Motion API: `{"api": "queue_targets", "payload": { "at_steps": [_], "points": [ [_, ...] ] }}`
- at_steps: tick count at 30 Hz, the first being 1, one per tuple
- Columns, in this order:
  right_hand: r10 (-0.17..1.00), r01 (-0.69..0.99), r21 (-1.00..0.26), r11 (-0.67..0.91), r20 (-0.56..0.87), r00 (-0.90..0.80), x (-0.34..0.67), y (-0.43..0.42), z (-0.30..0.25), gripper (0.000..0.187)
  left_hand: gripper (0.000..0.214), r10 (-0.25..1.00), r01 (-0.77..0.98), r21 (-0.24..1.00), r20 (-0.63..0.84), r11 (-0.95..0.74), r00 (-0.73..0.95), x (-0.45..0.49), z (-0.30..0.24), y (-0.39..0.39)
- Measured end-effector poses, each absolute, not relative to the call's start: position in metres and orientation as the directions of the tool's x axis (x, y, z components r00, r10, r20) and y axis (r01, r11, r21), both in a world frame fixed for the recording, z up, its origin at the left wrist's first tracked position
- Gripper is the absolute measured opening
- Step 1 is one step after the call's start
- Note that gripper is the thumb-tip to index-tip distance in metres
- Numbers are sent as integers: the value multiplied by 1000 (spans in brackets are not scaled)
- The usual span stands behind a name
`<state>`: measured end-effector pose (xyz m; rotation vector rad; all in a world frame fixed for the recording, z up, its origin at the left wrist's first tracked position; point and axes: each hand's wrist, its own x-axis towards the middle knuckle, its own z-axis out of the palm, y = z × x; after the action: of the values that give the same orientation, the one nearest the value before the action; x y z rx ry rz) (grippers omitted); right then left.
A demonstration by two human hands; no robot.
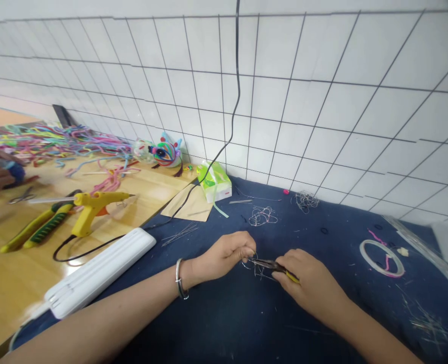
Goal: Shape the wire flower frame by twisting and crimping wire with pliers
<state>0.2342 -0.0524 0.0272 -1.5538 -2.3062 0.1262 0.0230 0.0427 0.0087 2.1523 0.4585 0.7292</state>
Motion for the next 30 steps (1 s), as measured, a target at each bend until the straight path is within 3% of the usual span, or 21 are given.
{"api": "queue_targets", "payload": {
  "at_steps": [8,12,16,26,30],
  "points": [
    [988,725,-675,137,145,-52,225,-53,32,12,22,686,12,943,234,-333,689,26,12,32],
    [998,585,-810,48,19,-56,207,-61,38,16,19,700,-47,955,247,-292,670,28,17,19],
    [997,564,-822,80,64,-48,195,-69,48,13,18,672,-95,957,262,-276,693,26,29,7],
    [985,630,-775,45,138,100,192,-97,61,16,17,572,17,864,318,-502,756,20,35,3],
    [976,666,-743,62,186,117,190,-99,62,12,17,477,-30,819,362,-572,801,20,38,5]
  ]
}}
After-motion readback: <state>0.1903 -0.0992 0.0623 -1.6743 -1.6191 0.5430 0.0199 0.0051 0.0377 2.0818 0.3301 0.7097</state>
